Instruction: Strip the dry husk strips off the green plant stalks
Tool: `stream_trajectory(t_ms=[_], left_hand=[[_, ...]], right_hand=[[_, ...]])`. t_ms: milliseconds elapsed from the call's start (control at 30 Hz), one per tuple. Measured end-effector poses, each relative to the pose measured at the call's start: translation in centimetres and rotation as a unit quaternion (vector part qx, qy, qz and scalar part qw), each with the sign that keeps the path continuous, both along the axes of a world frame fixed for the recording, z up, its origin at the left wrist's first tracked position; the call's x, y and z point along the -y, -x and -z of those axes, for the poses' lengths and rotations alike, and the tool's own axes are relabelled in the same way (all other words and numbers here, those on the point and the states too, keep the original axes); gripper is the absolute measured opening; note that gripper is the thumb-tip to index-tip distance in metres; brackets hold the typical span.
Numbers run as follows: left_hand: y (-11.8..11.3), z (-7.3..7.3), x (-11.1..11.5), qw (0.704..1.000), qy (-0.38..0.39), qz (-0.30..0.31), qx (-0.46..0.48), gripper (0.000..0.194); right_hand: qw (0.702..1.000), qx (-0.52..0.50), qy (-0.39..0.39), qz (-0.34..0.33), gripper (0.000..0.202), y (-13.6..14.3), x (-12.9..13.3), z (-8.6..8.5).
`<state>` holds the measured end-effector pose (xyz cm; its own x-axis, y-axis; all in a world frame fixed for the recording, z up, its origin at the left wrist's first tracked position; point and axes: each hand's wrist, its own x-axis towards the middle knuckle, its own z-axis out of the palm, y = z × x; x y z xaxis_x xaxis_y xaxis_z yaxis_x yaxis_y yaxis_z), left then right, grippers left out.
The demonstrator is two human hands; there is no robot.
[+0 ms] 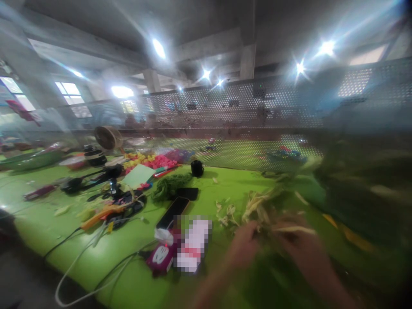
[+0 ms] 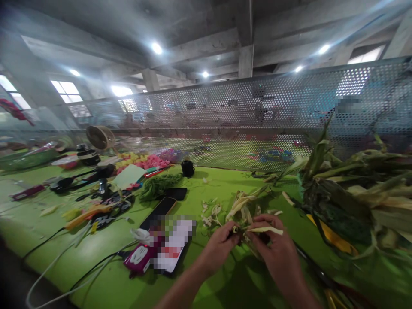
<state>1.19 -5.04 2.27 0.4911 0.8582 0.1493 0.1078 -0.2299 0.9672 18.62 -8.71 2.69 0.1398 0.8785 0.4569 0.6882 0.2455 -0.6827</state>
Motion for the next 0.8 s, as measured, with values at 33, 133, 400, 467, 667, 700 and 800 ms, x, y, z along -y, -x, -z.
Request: stream_trajectory(t_ms=[33, 133, 400, 467, 667, 700, 800], left_hand=[[0.0, 0.3, -0.1, 1.000, 0.001, -0.004, 0.003, 0.016], [-0.1, 0.9, -0.2, 1.000, 0.005, -0.006, 0.014, 0.017], [0.2, -0.2, -0.1, 1.000, 0.003, 0.021, -0.016, 0.018], [0.2, -0.2, 0.0, 1.000, -0.003, 0.006, -0.024, 0.018], [-0.4, 0.3, 0.6, 0.999, 0.008, -0.041, 0.000, 0.018], [-0.5, 0.3, 0.7, 0.999, 0.004, -0.046, -0.002, 0.018], [-0.7, 0.2, 1.0, 0.997, -0.011, -0.068, -0.025, 0.022]], right_hand=[[1.000, 0.001, -0.016, 0.009, 0.025, 0.1, 0.1, 0.0], [1.000, -0.003, -0.025, 0.010, 0.024, 0.2, 0.5, -0.1], [0.988, -0.111, 0.100, -0.042, 0.029, 0.7, 0.3, -0.4], [0.986, -0.122, 0.112, -0.032, 0.029, 0.9, 0.2, -0.6], [0.981, -0.144, 0.128, -0.018, 0.029, 1.3, 0.4, -1.4], [0.982, -0.143, 0.124, -0.013, 0.028, 1.3, 0.5, -1.4], [0.986, -0.124, 0.109, -0.001, 0.026, 1.4, 0.5, -1.1]])
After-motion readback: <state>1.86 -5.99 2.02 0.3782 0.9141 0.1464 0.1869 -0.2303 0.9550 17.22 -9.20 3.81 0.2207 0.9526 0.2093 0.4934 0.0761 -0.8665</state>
